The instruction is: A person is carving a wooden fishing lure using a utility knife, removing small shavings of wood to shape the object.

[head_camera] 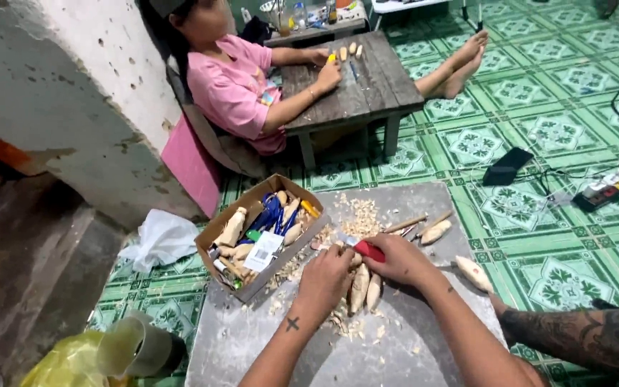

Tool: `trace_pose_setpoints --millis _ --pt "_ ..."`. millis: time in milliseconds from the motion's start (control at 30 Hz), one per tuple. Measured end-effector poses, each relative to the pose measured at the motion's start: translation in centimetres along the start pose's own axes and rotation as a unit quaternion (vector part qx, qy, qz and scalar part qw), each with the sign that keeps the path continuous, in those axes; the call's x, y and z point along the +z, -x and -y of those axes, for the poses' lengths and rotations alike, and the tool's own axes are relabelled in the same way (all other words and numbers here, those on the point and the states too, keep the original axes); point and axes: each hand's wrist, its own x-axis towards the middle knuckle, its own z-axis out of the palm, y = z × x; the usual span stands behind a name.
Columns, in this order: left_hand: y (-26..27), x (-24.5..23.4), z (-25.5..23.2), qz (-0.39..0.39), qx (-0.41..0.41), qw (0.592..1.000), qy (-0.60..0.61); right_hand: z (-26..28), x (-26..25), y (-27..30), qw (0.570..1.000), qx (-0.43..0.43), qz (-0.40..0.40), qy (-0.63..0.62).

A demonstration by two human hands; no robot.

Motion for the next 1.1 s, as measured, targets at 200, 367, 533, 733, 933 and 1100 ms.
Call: trace_pose_setpoints --millis 200,367,533,733,933,1100 --pt "-2.9 -0.3 1.5 -0.007 -0.062 0.96 0.272 1.0 -0.9 0.3 1.0 0.004 -0.009 -0.021" --pt "-4.1 -0.2 1.8 -0.128 -0.155 0.838 0.507 -1.2 0.7 -0.8 0.999 0.012 -0.032 -0.038" --pt "-2.6 1.0 1.5 -0.179 -0.225 0.753 0.591 -2.3 1.0 -1.3 0.996 0.017 -0.078 -0.045" --pt "-2.2 0.2 2.6 -0.17 -0.264 0.692 0.65 -0.8 0.4 -0.6 0.988 -0.017 -0.14 -0.062" --pt "-2.2 1.5 2.3 -0.181 -0.286 0.612 0.715 0.1 0.8 -0.1 0.981 -0.089 -0.158 -0.07" --pt "-1.5 2.2 2.4 -0.15 -0.26 0.622 0.724 -0.5 0.9 -0.1 0.968 -0.13 -0.197 -0.081"
